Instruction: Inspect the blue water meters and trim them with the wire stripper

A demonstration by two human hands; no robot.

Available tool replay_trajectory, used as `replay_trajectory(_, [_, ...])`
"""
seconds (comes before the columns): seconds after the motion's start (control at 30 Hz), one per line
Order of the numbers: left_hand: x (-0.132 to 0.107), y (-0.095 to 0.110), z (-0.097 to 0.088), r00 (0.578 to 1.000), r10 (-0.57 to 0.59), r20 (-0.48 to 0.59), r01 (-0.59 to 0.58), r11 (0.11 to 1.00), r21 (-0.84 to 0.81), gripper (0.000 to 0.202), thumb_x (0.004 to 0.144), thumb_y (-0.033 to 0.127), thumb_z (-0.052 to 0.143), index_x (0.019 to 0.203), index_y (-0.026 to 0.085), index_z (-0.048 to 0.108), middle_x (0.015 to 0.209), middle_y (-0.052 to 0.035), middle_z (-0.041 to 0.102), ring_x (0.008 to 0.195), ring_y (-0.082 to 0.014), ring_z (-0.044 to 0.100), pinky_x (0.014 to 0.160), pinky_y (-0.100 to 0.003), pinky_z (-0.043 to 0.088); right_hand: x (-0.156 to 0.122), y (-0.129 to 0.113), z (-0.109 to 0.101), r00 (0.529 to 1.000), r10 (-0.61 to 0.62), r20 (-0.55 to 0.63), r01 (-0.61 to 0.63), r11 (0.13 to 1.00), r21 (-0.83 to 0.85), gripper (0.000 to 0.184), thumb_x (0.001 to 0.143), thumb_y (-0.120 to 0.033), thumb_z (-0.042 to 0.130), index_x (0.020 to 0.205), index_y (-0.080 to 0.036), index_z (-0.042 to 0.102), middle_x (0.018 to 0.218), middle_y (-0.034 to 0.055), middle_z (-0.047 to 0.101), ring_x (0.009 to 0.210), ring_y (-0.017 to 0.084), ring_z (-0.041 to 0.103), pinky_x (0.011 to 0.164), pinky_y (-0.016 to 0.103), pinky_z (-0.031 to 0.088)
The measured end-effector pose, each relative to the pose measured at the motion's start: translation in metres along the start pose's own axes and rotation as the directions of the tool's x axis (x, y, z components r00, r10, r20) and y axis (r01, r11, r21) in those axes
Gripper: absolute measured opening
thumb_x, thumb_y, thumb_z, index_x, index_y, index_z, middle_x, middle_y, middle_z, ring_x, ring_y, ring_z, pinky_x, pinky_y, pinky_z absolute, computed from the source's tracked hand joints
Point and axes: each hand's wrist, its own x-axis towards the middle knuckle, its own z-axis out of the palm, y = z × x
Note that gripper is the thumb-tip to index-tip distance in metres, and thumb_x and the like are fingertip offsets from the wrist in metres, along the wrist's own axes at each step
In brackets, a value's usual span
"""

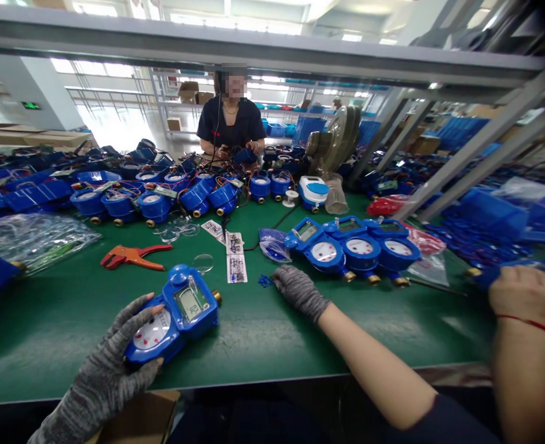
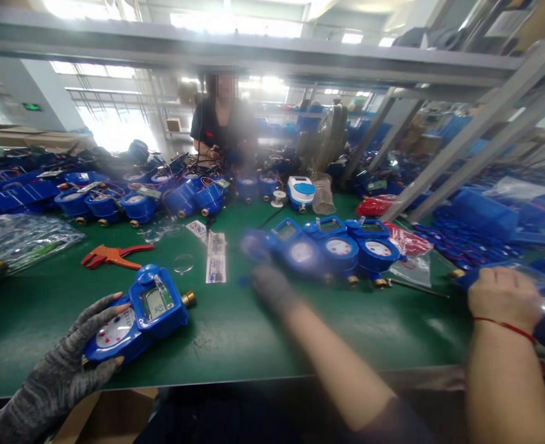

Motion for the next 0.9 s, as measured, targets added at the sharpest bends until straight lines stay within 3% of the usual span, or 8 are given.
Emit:
replay_trajectory(0.2, [-0.001, -0.002, 0.001, 1.000, 0.013, 0.003, -0.013, 1.000, 0.007, 0.055, 0.081, 0.042, 0.066, 0.132, 0.033, 0.049, 0.144, -0.0061, 0.042, 0.129, -0.0284, 0.048, 0.091, -0.034, 0.056, 0.002, -0.002, -0.013, 0.995, -0.091, 0.047, 0.092, 0.995, -0.041, 0.020, 0.088, -0.009, 0.052, 0.096, -0.014, 0.070, 0.096, 0.0099, 0.068, 0.090, 0.018, 0.063, 0.084, 0.026, 0.047])
replay_trajectory(0.4, [-0.003, -0.002, 0.001, 1.000, 0.009, -0.008, -0.009, 1.000, 0.004, 0.054, 0.081, 0.043, 0.065, 0.131, 0.032, 0.049, 0.145, -0.0066, 0.042, 0.129, -0.0283, 0.047, 0.090, -0.033, 0.056, 0.003, -0.010, -0.005, 0.999, -0.021, -0.031, 0.018, 0.996, -0.093, 0.021, 0.091, -0.010, 0.048, 0.097, -0.010, 0.069, 0.101, 0.0159, 0.067, 0.092, 0.021, 0.064, 0.088, 0.031, 0.048])
replay_trajectory(0.7, [-0.005, -0.005, 0.003, 1.000, -0.004, 0.007, 0.004, 1.000, 0.007, 0.055, 0.080, 0.042, 0.066, 0.131, 0.032, 0.049, 0.145, -0.0068, 0.040, 0.129, -0.0293, 0.047, 0.090, -0.034, 0.056, 0.003, -0.003, -0.007, 1.000, -0.018, -0.021, 0.017, 0.999, -0.051, 0.017, 0.088, -0.013, 0.053, 0.092, -0.014, 0.070, 0.091, 0.0110, 0.069, 0.085, 0.018, 0.064, 0.081, 0.026, 0.048])
replay_trajectory(0.9, [-0.004, -0.006, 0.004, 1.000, -0.008, -0.013, 0.008, 1.000, 0.019, 0.053, 0.080, 0.043, 0.065, 0.129, 0.033, 0.051, 0.145, -0.0065, 0.041, 0.127, -0.0306, 0.048, 0.091, -0.039, 0.056, 0.000, 0.005, -0.001, 0.999, 0.001, -0.042, -0.002, 1.000, -0.017, 0.015, 0.089, -0.014, 0.054, 0.092, -0.014, 0.069, 0.096, 0.0104, 0.069, 0.086, 0.017, 0.063, 0.082, 0.026, 0.048])
